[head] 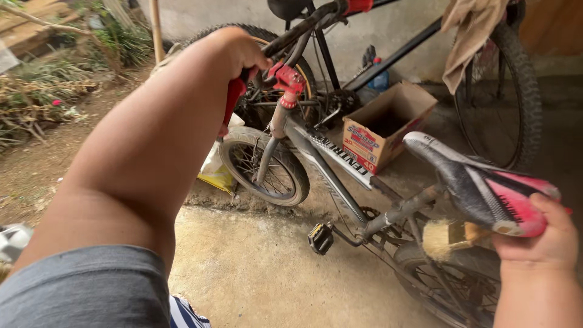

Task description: The person uses a brush to scrub the front wheel, frame, handlebars, seat, and chain of a bicycle. They hold the seat with one hand while brushing the frame and chain with the other, then rotate the pedals to clean the chain.

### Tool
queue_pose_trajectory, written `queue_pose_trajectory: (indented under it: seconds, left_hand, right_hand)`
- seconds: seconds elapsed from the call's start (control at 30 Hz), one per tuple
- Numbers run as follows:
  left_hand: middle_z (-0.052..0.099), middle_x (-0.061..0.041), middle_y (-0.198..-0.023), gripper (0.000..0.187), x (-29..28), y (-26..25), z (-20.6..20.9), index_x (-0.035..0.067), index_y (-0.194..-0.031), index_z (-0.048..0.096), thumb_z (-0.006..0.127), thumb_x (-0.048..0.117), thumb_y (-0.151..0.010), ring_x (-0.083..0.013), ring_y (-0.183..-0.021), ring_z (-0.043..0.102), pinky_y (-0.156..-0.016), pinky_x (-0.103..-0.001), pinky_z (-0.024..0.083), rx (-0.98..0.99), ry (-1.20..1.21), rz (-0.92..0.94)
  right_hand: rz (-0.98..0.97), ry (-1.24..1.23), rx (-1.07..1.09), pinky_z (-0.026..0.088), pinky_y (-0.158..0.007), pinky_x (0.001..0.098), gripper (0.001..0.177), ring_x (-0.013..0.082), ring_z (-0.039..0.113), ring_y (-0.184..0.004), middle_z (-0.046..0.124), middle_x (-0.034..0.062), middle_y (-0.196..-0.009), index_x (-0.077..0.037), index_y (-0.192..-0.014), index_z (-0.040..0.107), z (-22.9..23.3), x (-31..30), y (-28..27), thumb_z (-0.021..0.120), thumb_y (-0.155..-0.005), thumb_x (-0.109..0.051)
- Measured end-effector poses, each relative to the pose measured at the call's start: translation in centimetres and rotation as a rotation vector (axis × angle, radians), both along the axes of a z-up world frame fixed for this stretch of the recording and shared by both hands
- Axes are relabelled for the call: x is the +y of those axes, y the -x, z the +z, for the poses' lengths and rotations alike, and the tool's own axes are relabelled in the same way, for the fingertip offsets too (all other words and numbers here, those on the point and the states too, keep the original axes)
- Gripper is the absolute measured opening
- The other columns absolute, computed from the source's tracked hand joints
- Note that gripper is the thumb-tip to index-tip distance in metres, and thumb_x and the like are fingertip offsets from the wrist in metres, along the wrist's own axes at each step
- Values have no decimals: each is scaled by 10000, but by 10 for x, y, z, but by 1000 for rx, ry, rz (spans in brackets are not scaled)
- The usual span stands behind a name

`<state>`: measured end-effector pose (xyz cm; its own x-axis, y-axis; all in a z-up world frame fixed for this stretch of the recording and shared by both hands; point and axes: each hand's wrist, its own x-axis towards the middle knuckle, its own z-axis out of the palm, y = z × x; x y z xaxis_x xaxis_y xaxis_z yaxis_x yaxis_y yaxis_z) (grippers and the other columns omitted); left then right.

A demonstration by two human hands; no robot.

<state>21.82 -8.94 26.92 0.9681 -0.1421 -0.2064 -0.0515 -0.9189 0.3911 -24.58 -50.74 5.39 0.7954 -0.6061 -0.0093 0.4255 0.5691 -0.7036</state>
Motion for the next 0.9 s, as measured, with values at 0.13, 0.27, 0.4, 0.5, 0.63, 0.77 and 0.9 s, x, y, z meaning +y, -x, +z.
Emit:
queue_pose_trajectory:
  seconds: [0.13,0.27,0.4,0.5,0.63,0.77,0.9]
  left_hand:
    - [631,-111,-679,500,-17,-24,2,32,-710,626,736,461,-943,-263,-583,584,-553,-465,463,93,93,-63]
    - [597,-107,-657,472,-19,-4,11,31,-714,602,752,417,-943,-274,-564,570,-511,-466,475,81,193,-32]
    - [605,-115,-630,458,-11,29,16,11,-687,635,785,374,-924,-257,-528,560,-472,-453,494,-57,308,-13]
    - [556,-68,-615,486,8,52,19,48,-680,609,780,428,-929,-237,-517,527,-481,-435,494,49,323,30]
    - [607,-113,-609,529,57,77,19,-2,-635,649,826,426,-890,-259,-542,593,-529,-447,503,-191,27,-73]
    - [676,-105,-610,595,104,87,13,21,-619,726,790,526,-926,-233,-553,630,-623,-409,506,-364,-348,-217]
    - [668,-71,-665,574,137,98,6,-7,-724,732,802,529,-917,-243,-545,632,-586,-431,579,-309,-173,67]
  right_hand:
    - [5,70,-104,462,-1100,581,306,288,630,-1229,667,32,-1227,-178,-1155,599,6,0,14,715,-872,-172]
    - [-48,139,-80,483,-1121,546,364,271,650,-1244,698,24,-1254,-184,-1198,649,16,6,19,753,-850,-194]
    - [1,175,-206,457,-1197,598,369,340,615,-1308,652,106,-1298,-82,-1252,584,29,9,15,705,-911,-157]
    - [6,165,-241,473,-1190,562,509,338,648,-1323,677,125,-1351,-62,-1351,583,30,17,12,714,-866,-145]
    - [29,159,-152,487,-1165,547,599,305,644,-1320,680,100,-1382,-85,-1426,592,28,32,10,689,-836,-96]
    - [59,105,-17,495,-1159,528,463,284,638,-1313,668,70,-1367,-126,-1333,571,16,49,2,661,-888,-36]
    - [66,71,46,392,-1095,433,467,240,639,-1253,674,50,-1319,-107,-1330,599,4,75,-10,632,-875,-8]
